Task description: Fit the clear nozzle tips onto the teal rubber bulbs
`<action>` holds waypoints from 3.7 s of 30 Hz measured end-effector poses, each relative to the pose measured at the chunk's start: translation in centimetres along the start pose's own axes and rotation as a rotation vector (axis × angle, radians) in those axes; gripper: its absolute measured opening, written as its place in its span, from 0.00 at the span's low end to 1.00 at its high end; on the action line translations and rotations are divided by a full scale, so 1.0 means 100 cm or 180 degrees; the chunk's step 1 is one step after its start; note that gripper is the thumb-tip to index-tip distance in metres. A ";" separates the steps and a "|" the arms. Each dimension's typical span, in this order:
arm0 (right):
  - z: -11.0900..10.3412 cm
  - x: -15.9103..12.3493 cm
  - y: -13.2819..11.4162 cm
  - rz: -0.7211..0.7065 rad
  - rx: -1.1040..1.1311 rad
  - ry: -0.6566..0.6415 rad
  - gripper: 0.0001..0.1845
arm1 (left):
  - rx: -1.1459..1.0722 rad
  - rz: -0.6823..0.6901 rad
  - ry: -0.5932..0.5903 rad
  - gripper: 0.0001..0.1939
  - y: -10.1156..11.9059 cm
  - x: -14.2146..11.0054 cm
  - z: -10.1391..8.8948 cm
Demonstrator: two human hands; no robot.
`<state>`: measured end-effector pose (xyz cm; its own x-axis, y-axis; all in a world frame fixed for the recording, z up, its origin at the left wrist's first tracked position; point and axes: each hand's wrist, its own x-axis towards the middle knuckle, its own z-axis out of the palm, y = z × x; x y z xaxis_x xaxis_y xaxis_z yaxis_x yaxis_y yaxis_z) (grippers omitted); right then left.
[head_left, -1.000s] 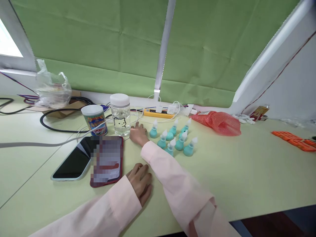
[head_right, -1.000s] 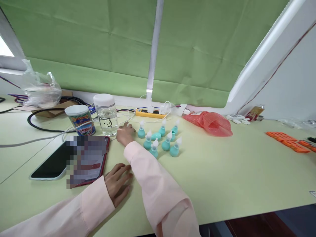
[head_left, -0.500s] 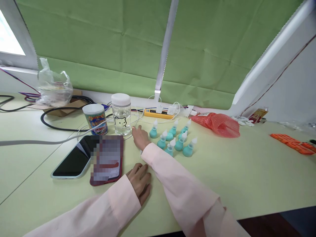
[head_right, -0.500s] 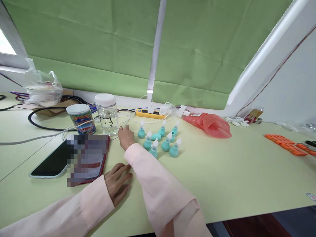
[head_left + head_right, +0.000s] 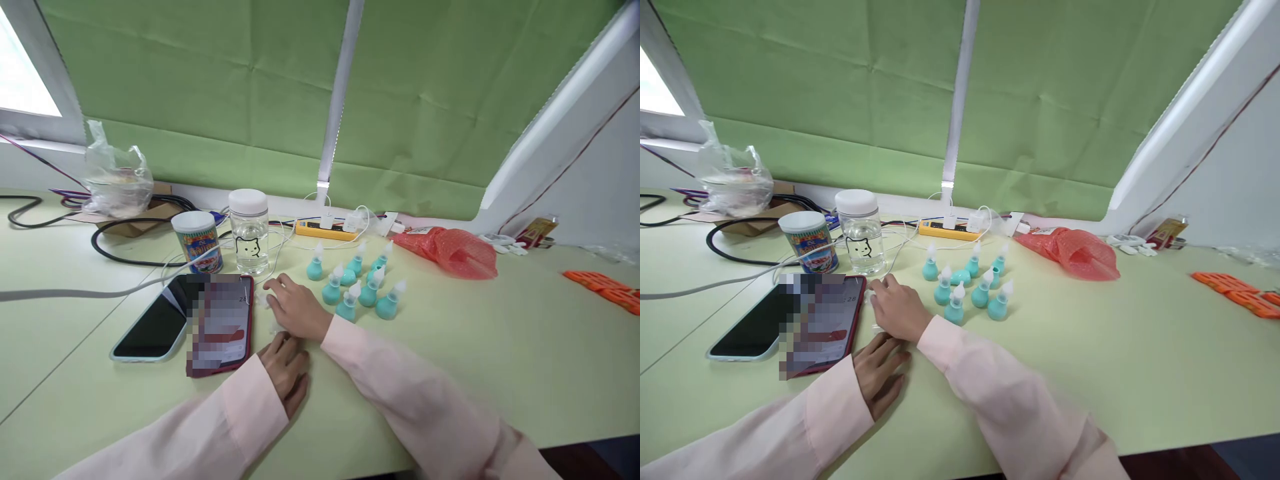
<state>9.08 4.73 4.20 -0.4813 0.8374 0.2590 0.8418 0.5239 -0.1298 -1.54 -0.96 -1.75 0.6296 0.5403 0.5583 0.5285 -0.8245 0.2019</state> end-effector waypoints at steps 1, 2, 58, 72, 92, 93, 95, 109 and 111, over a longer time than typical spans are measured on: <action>-0.002 -0.004 0.005 -0.0088 0.0042 0.0061 0.14 | 0.0091 0.0002 0.0040 0.11 -0.002 0.001 -0.002; -0.002 -0.010 0.011 -0.0171 0.0051 0.0110 0.15 | 0.0201 0.0003 0.0082 0.11 -0.003 0.002 -0.003; 0.005 -0.082 0.026 0.1119 0.4561 0.0448 0.07 | -0.2933 -0.2671 -0.0191 0.13 -0.001 0.017 -0.010; 0.012 -0.086 0.023 0.0918 0.4071 0.0987 0.03 | -0.2950 -0.2707 -0.0264 0.19 -0.003 0.012 -0.006; 0.008 -0.088 0.021 -0.0327 0.2568 0.1549 0.05 | -0.2965 -0.2763 -0.0279 0.17 -0.003 0.013 -0.006; 0.008 -0.088 0.021 -0.0336 0.2558 0.1563 0.05 | -0.2955 -0.2751 -0.0283 0.17 -0.003 0.013 -0.006; 0.008 -0.089 0.020 -0.0328 0.2555 0.1620 0.05 | -0.2921 -0.2738 -0.0285 0.18 -0.003 0.012 -0.005; 0.010 -0.089 0.021 -0.0406 0.2510 0.1652 0.06 | -0.2811 -0.2710 -0.0237 0.18 -0.002 0.012 -0.005; 0.010 -0.090 0.020 -0.0454 0.2464 0.1639 0.07 | -0.2798 -0.2677 -0.0229 0.18 -0.002 0.012 -0.005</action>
<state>14.86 -1.55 0.63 -0.2443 0.6823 0.6890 0.2973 0.7290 -0.6165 -1.16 -0.24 -0.71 0.3213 0.9457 -0.0494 0.2385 -0.0303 0.9707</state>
